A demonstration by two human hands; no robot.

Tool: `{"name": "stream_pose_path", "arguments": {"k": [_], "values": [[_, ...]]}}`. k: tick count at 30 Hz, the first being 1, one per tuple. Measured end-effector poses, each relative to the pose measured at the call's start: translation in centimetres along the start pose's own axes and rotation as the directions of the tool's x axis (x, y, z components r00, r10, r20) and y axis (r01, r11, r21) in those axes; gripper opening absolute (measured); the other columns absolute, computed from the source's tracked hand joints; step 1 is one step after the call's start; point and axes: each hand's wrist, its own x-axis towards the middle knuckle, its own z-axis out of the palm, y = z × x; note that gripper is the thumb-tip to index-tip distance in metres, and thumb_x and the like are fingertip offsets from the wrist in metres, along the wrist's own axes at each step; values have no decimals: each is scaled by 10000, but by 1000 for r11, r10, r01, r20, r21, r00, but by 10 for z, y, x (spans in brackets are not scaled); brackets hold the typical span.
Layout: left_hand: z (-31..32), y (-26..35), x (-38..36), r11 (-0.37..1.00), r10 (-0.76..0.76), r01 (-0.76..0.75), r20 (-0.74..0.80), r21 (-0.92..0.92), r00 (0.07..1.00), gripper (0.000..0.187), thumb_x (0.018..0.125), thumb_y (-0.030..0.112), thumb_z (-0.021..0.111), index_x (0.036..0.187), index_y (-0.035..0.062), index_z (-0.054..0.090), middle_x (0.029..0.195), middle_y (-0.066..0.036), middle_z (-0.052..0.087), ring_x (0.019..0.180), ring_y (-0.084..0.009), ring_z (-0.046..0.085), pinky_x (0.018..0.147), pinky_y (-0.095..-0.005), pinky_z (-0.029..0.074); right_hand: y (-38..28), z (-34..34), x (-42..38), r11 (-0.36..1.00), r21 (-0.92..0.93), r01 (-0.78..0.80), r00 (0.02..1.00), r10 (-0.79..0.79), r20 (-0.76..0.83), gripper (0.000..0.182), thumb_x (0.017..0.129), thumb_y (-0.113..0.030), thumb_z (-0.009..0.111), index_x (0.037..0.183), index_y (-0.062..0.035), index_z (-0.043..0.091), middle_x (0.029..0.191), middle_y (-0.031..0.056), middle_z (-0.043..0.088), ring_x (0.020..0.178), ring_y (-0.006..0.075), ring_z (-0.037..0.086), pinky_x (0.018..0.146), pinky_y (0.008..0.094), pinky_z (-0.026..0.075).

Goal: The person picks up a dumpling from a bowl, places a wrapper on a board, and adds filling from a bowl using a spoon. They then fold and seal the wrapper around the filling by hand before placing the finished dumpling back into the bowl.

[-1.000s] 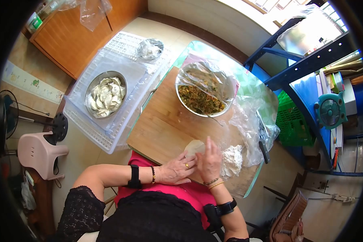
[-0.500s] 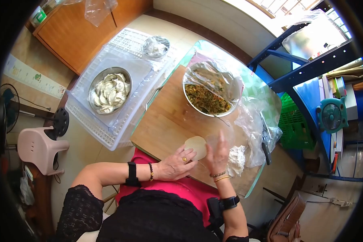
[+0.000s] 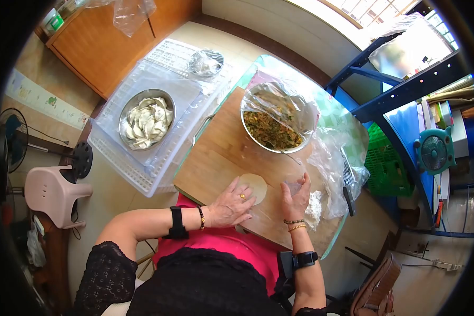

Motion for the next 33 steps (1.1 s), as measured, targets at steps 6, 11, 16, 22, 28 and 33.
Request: {"name": "stream_pose_path", "arguments": {"k": [6,11,16,22,28,33], "values": [[21,23,15,967,253,-253,-8,-25,968,536,784,342,688,1189,20,548,1230,-189,508,1239,-338,442,1097,-549,280,-31,-34,-26,964,-87,251,960,-237,149,755,769,-155,731,1405,12,362,1112,206,561,1001,368,552,874,435,441],[18,26,10,967,254,-242,345,-79,903,547,787,380,677,1184,24,557,1309,-195,482,1302,-325,399,1107,-537,266,-28,-10,-51,878,-321,356,931,-304,201,727,780,-220,703,1392,4,381,1163,214,552,1035,370,528,896,441,406],[19,21,6,939,340,-339,11,-51,940,492,796,343,671,1144,12,565,1183,-157,522,1243,-315,432,1108,-546,255,5,-8,-15,970,-213,122,992,-124,5,796,760,-418,750,1360,-12,421,1102,162,587,999,323,550,872,437,395],[18,13,5,984,139,-130,69,-120,988,481,765,303,702,1111,2,558,1218,-197,496,1284,-364,392,1113,-566,242,7,-13,-10,998,5,55,994,-54,-95,729,762,-290,767,1366,-50,436,1121,169,584,984,337,577,864,407,415],[5,11,1,988,137,-134,34,-76,990,489,754,289,713,1123,13,548,1257,-205,462,1271,-381,401,1106,-574,252,-49,-12,-23,861,-243,448,890,-404,210,660,812,-247,701,1383,-61,429,1152,178,572,1020,329,556,883,432,391],[5,-1,-9,980,181,-186,-69,-75,981,465,758,276,709,1117,18,567,1213,-207,492,1227,-370,431,1087,-568,277,-26,13,-13,921,-266,283,954,-242,178,707,821,-324,693,1402,-42,405,1149,172,581,1059,318,554,902,432,380]]}}
